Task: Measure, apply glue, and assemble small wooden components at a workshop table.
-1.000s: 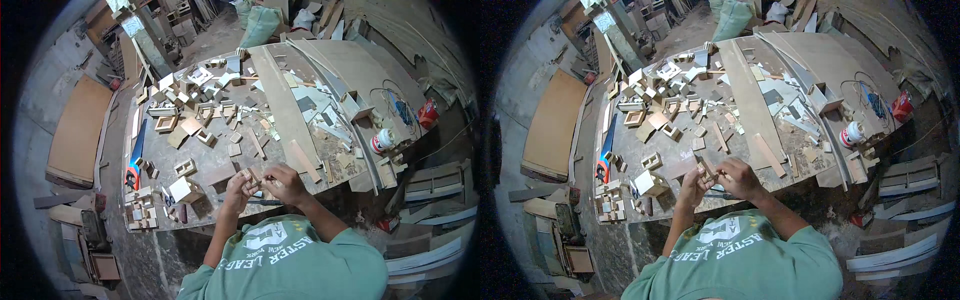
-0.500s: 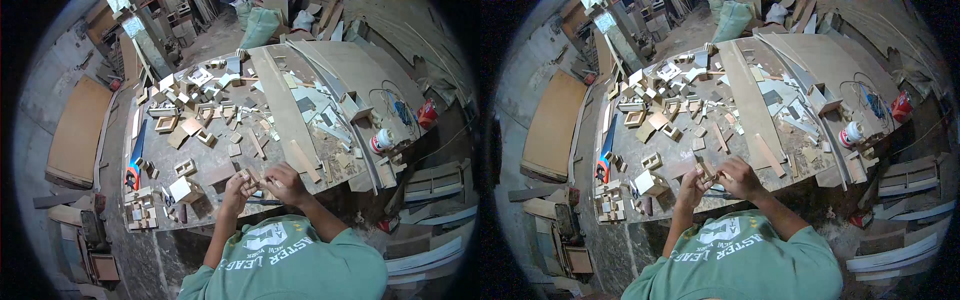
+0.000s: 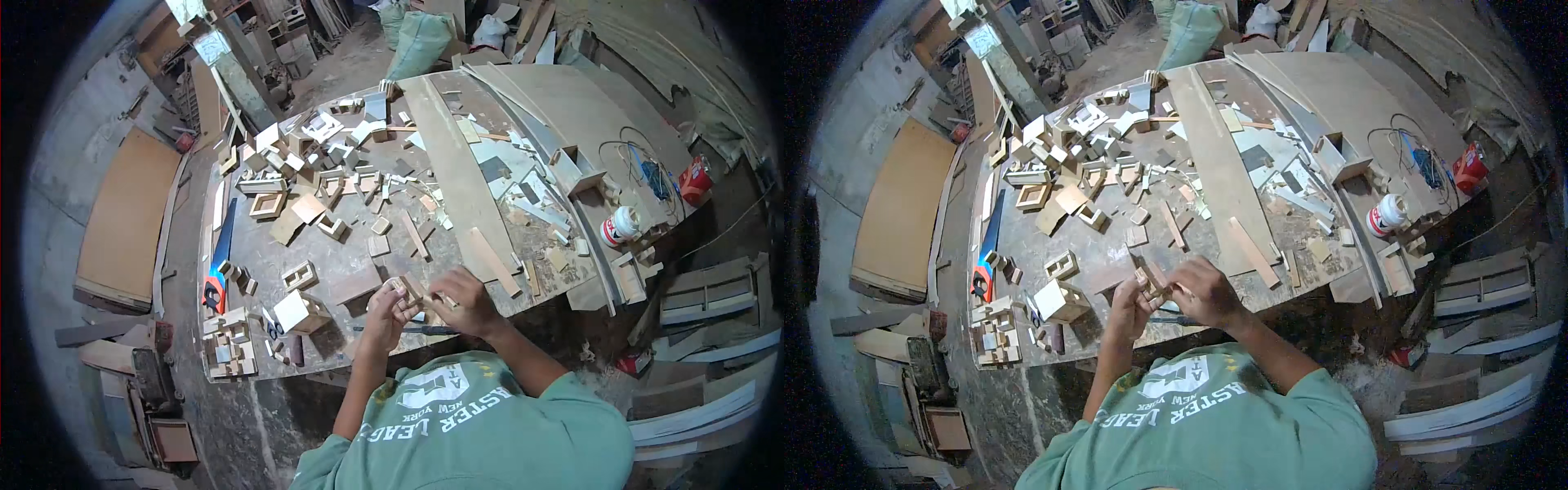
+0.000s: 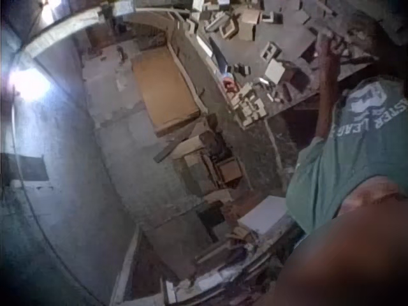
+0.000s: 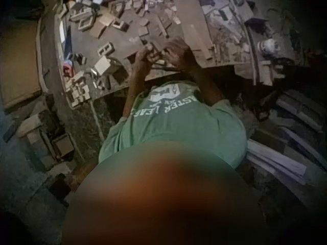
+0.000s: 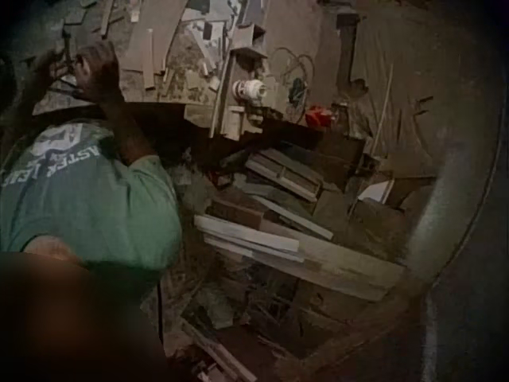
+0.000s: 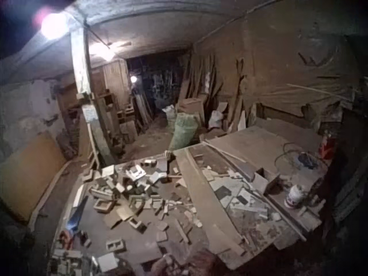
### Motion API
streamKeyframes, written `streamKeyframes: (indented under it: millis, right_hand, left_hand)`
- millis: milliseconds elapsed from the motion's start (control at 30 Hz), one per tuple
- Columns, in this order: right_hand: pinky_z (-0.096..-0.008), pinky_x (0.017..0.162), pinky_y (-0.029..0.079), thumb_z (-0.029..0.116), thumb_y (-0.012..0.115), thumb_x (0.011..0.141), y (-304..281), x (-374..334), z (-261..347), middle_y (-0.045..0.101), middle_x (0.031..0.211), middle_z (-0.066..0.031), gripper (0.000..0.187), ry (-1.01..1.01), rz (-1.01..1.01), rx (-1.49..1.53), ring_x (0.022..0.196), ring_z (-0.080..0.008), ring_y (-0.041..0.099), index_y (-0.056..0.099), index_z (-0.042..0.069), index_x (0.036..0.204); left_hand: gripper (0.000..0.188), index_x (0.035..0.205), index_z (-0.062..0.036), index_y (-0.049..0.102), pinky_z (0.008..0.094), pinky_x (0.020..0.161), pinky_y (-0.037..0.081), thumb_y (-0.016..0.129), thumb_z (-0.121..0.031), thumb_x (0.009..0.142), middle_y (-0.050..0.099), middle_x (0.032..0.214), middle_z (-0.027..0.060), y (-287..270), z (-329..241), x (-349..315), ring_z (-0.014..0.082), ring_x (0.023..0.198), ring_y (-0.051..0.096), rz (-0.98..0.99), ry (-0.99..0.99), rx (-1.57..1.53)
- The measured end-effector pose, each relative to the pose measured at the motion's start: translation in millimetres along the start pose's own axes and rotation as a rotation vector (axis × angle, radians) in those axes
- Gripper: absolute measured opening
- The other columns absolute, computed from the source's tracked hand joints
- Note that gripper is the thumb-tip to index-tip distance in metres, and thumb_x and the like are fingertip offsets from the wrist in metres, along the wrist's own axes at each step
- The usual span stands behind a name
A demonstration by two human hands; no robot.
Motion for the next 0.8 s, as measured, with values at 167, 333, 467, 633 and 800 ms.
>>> streamKeyframes:
  millis: [167,333,467,633,800]
  right_hand:
    - [-0.0403,0.072,0.049,0.000,0.067,0.067,10.6,-0.3,-10.3,0.058,0.083,-0.0113,0.021,0.028,-0.067,-0.028,0.080,-0.0334,0.057,0.059,0.004,0.086]
    - [-0.0392,0.071,0.049,-0.001,0.071,0.067,0.4,-8.2,-3.9,0.061,0.084,-0.0102,0.022,-0.024,0.008,-0.035,0.081,-0.0312,0.058,0.060,0.003,0.085]
    - [-0.0398,0.071,0.049,0.000,0.069,0.067,-6.3,-8.5,-0.8,0.060,0.084,-0.0100,0.021,-0.024,0.014,0.004,0.081,-0.0315,0.058,0.059,0.004,0.085]
    - [-0.0398,0.073,0.049,0.003,0.068,0.071,-2.4,-4.1,-8.7,0.060,0.083,-0.0108,0.018,0.069,-0.056,-0.046,0.084,-0.0323,0.059,0.059,0.005,0.086]
    - [-0.0379,0.071,0.048,0.001,0.069,0.068,1.2,-12.2,-5.8,0.059,0.080,-0.0104,0.019,0.074,-0.077,0.010,0.079,-0.0315,0.057,0.059,0.004,0.084]
  left_hand:
    - [0.020,0.108,-0.0026,0.052,0.0328,0.080,0.056,0.053,-0.016,0.093,0.063,0.096,0.0071,8.1,5.1,1.7,0.0170,0.087,0.066,0.021,-0.008,0.009]
    - [0.017,0.105,-0.0034,0.053,0.0326,0.080,0.056,0.053,-0.015,0.092,0.062,0.092,0.0061,11.7,2.1,-0.1,0.0165,0.087,0.066,-0.008,-0.011,0.054]
    - [0.015,0.103,-0.0030,0.053,0.0329,0.079,0.056,0.053,-0.013,0.092,0.061,0.090,0.0053,10.3,5.0,0.2,0.0169,0.086,0.066,0.024,-0.007,0.027]
    - [0.013,0.101,-0.0017,0.053,0.0329,0.078,0.057,0.052,-0.012,0.093,0.061,0.088,0.0047,21.8,3.9,-2.1,0.0171,0.083,0.066,0.009,-0.033,0.050]
    - [0.023,0.108,-0.0003,0.052,0.0339,0.081,0.056,0.053,-0.016,0.092,0.062,0.096,0.0092,3.8,13.5,3.8,0.0197,0.088,0.066,0.021,-0.015,0.058]
Point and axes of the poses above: each hand's wrist, its own x-axis towards the middle knuckle, its own y-axis out of the palm, z = x × y, the point moved 1 cm from there along x, towards the middle knuckle
